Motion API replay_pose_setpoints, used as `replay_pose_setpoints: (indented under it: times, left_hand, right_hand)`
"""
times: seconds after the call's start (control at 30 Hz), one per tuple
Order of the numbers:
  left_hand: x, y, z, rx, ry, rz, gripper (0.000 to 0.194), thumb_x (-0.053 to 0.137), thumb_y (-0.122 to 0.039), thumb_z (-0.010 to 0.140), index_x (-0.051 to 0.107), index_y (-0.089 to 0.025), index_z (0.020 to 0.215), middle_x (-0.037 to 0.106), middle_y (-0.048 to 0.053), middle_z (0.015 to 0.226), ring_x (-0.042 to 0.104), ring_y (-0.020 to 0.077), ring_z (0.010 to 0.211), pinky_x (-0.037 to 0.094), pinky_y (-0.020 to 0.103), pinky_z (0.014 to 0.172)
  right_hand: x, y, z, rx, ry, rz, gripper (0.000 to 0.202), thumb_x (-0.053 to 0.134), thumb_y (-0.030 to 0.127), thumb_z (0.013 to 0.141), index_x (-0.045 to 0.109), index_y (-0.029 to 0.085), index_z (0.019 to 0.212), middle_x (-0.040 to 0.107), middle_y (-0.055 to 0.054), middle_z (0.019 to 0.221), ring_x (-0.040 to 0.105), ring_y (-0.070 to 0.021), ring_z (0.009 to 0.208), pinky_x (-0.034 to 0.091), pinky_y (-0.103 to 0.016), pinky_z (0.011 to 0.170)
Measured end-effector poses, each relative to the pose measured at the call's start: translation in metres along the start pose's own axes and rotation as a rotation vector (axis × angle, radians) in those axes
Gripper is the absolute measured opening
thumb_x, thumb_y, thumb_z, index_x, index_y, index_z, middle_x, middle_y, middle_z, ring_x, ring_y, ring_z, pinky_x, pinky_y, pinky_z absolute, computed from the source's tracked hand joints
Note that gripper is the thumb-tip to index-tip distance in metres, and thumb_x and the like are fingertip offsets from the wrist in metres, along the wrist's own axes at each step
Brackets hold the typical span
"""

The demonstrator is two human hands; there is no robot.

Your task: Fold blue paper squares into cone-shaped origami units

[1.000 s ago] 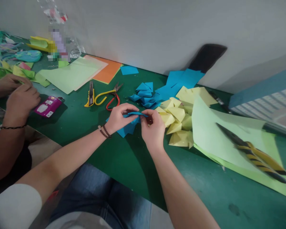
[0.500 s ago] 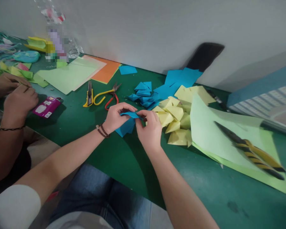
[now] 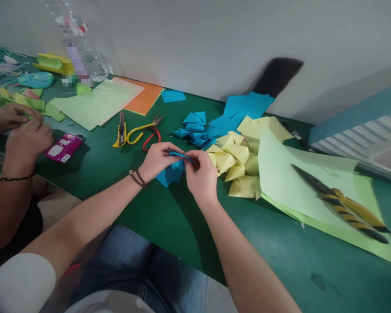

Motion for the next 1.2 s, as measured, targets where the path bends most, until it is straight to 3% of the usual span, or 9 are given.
replay_pose_setpoints:
  times: [0.17,0.53,0.7,0.8,0.97,1.2]
  left_hand:
    - [0.0,0.013,0.001,-0.144,-0.006,0.019,0.011,0.076,-0.017,0.065,0.069,-0.012,0.072,0.067,0.001,0.068,0.059,0.0091,0.062,0.046,0.023,0.062]
    - [0.006,0.013,-0.002,-0.21,0.05,-0.008,0.015,0.076,-0.018,0.063,0.063,-0.013,0.068,0.06,-0.002,0.063,0.057,0.0085,0.06,0.044,0.022,0.059]
    - [-0.002,0.014,-0.002,-0.259,-0.044,-0.03,0.02,0.075,-0.027,0.067,0.061,-0.015,0.074,0.061,-0.002,0.065,0.056,0.0093,0.056,0.043,0.022,0.053]
    - [-0.007,0.013,-0.001,-0.247,-0.098,-0.02,0.022,0.076,-0.03,0.065,0.062,-0.015,0.074,0.059,-0.003,0.064,0.054,0.0093,0.056,0.041,0.022,0.052]
    - [-0.007,0.009,0.0,-0.186,-0.089,-0.006,0.02,0.076,-0.028,0.064,0.063,-0.014,0.072,0.06,-0.002,0.064,0.056,0.0103,0.06,0.044,0.024,0.059]
    - [-0.007,0.008,0.0,-0.191,-0.086,0.057,0.017,0.074,-0.025,0.067,0.062,-0.014,0.07,0.06,-0.002,0.065,0.055,0.0093,0.057,0.043,0.024,0.056]
  right_hand:
    - [0.002,0.003,0.002,-0.013,0.044,0.015,0.017,0.059,0.03,0.082,0.064,0.022,0.096,0.068,-0.006,0.093,0.064,-0.0208,0.084,0.054,-0.035,0.07]
    - [-0.003,-0.005,0.005,0.062,0.006,0.053,0.019,0.061,0.037,0.081,0.068,0.021,0.089,0.071,-0.006,0.085,0.065,-0.0209,0.075,0.055,-0.04,0.074]
    - [-0.008,-0.029,0.011,0.34,-0.045,0.429,0.034,0.059,0.052,0.083,0.071,0.022,0.093,0.071,-0.005,0.081,0.065,-0.0186,0.07,0.057,-0.037,0.068]
    - [-0.003,-0.036,0.013,0.452,0.029,0.553,0.033,0.072,0.052,0.072,0.072,0.021,0.082,0.068,-0.003,0.073,0.066,-0.018,0.069,0.058,-0.036,0.068]
    - [0.002,-0.032,0.011,0.443,0.125,0.516,0.037,0.08,0.051,0.061,0.075,0.02,0.079,0.068,-0.001,0.069,0.064,-0.0168,0.069,0.06,-0.036,0.068]
    - [-0.002,-0.029,0.01,0.412,0.164,0.3,0.037,0.075,0.051,0.067,0.076,0.018,0.084,0.069,-0.003,0.068,0.066,-0.0194,0.062,0.058,-0.035,0.058]
Point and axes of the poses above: each hand's wrist, its own z-axis towards the middle knuckle, its own x-axis out of the palm, y = z × x, the point moved 8 cm from there along z, towards the middle knuckle
